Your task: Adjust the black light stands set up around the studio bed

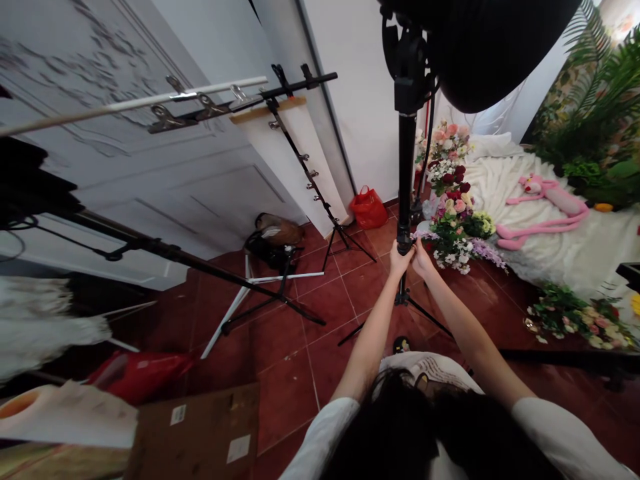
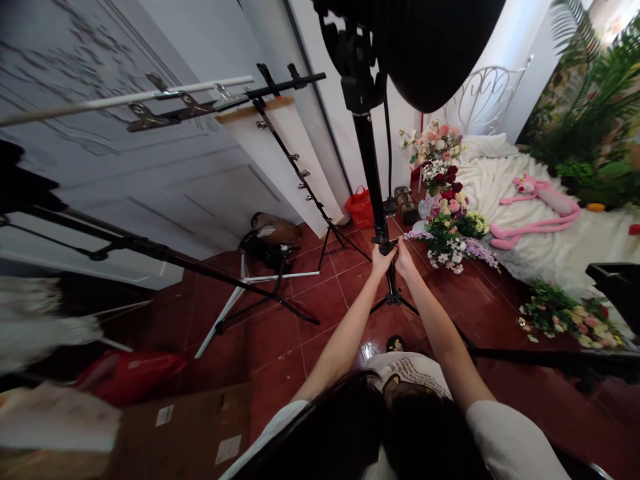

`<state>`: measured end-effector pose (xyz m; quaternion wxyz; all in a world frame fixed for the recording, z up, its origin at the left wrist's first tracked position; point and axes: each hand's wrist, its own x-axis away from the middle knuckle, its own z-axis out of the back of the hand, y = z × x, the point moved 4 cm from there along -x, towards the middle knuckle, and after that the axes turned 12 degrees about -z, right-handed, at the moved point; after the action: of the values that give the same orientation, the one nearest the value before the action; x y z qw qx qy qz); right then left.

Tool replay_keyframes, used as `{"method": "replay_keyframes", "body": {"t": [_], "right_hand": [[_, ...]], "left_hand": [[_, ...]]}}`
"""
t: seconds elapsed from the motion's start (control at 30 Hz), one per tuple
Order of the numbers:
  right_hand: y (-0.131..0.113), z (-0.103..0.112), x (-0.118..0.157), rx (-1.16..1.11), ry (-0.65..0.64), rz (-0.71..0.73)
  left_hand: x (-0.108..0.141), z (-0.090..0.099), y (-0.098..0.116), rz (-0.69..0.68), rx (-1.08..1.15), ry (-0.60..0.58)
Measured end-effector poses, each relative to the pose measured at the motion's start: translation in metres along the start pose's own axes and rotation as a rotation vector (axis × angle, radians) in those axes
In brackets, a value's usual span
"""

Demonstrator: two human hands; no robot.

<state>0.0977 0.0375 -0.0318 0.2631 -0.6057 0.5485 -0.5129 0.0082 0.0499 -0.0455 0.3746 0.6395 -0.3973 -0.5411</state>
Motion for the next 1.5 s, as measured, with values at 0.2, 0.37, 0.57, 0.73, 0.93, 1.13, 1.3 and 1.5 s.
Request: {"method": "replay_keyframes", "body": {"t": [0.2, 0.37, 0.57, 0.73, 0.93, 1.13, 1.3, 1.5], "right_hand": [[-0.005, -0.004, -0.004, -0.144, 0.201, 0.089], [-0.015, -0.003, 0.001, -0.047, 0.356, 0.137], [-0.026, 0.001, 0.002, 0.103, 0.573, 0.180], [-0.030, -0.001, 0.005, 0.182, 0.648, 0.175], [-0.023, 0.009, 0.025, 0.039, 0.322, 0.027], [-0.013, 0.071, 0.072, -0.002, 0.104, -0.142], [-0.006, 0.158, 0.128, -0.003, 0.206, -0.189], [0.022, 0.255, 0.214, -0.161, 0.453, -0.202]], "left_hand": [[0.000, 0.001, 0.001, 0.034, -0.001, 0.018], [0.000, 0.000, 0.002, 0.067, 0.000, 0.018], [-0.001, 0.001, 0.004, 0.071, -0.011, 0.015], [-0.001, 0.001, 0.007, 0.083, -0.009, 0.008], [0.003, -0.005, 0.014, 0.109, -0.137, 0.081], [0.011, -0.008, 0.025, 0.195, -0.345, 0.087], [0.049, -0.005, 0.024, 0.159, -0.570, 0.166], [0.120, -0.006, -0.022, 0.453, -0.638, 0.138]]}}
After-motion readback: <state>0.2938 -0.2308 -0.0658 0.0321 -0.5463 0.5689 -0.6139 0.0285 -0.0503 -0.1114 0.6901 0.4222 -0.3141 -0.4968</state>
